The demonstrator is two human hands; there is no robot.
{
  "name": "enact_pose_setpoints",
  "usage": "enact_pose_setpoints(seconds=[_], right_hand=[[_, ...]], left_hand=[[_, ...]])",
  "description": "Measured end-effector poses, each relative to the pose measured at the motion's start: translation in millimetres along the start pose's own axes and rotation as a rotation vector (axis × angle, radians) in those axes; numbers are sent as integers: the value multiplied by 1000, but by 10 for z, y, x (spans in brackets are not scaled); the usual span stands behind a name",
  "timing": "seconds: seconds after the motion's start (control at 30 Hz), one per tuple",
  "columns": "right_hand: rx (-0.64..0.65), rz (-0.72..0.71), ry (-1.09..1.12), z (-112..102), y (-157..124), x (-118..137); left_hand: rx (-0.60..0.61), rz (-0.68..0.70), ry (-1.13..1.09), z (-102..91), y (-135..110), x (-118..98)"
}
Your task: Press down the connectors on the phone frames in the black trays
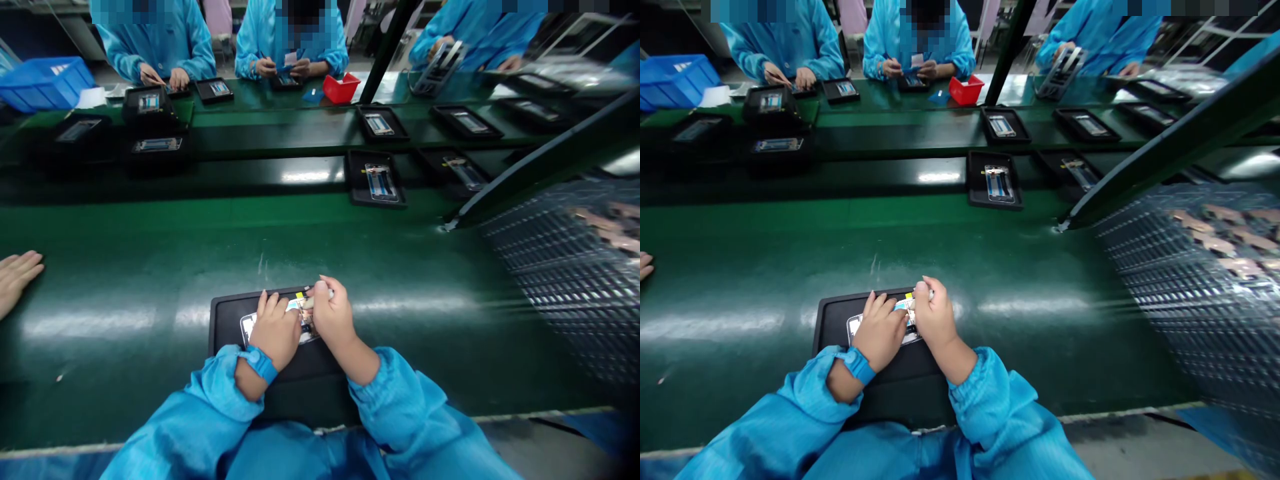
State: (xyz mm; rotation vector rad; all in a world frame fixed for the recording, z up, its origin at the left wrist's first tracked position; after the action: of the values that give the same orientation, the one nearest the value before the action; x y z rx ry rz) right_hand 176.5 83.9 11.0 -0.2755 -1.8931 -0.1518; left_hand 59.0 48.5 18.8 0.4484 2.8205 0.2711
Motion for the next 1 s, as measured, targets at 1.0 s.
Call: enact_pose_setpoints(seconds=[1.0], right_hand=[[-118, -442, -202, 130, -15, 165]], left_hand=[[-65, 257, -31, 126, -4, 263]])
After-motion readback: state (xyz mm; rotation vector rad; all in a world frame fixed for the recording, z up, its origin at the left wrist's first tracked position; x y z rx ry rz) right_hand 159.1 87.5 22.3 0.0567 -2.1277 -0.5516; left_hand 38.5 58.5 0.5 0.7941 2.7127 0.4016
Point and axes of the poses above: each hand's wrist, its own y-axis towards the middle knuckle, its own z-axis out of the palm, x = y × z, the point moved 1 cm from there along y, towards the middle knuckle
